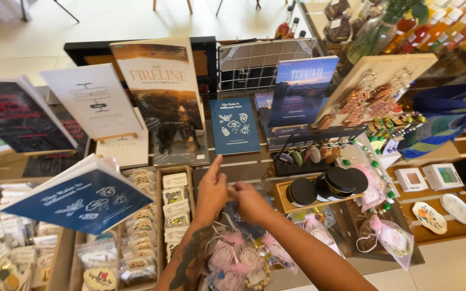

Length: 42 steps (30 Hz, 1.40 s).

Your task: Dusting and cleaning souvenir items on a retail display shelf using a small brush.

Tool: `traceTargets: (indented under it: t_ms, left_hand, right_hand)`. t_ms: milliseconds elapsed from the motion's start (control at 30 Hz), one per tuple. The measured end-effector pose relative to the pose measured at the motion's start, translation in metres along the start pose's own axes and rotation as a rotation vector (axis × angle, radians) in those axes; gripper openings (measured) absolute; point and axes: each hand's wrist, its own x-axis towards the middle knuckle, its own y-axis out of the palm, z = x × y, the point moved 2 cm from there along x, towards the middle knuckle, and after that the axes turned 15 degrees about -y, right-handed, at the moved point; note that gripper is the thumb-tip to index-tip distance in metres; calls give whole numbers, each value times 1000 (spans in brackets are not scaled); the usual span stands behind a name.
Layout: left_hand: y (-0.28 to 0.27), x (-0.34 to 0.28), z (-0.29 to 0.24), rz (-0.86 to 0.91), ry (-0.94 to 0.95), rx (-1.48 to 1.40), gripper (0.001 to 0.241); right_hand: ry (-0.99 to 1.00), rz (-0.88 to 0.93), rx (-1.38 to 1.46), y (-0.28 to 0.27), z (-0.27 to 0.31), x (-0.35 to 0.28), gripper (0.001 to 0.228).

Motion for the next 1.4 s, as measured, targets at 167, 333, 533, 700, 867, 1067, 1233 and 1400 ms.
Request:
traceTargets:
  t_ms: [167,333,533,700,867,1067,1233,1400]
  left_hand:
    - [-26,-45,-18,-36,-41,-44,46]
    - [-74,-109,-62,-237,4,94,36]
    - [-146,-154,-39,-626,77,-9,20]
    - [-221,-163,-4,-969,51,-122,56]
    - [-263,-155,0,-845,30,-42,76]
    - [-280,-134,-36,-676,217,-169,67]
    - [-286,-110,-34,-540,339,-298,43]
    - [-289,-98,-10,-579,237,-289,28]
  right_hand:
    - [19,-24,68,-15,-4,13,56]
    - [82,-172,524,-49,42,38,37]
    - [-50,-247,1000,-47,91,62,30]
    - [10,-237,1124,-37,119,84,66]
    - [47,-303,1115,-20,131,88,67]
    - [-318,-519,726,-61,191,79,44]
    - [-657,-619,249,-88,240,82,44]
    - [-803,-602,-62,-74,246,96,54]
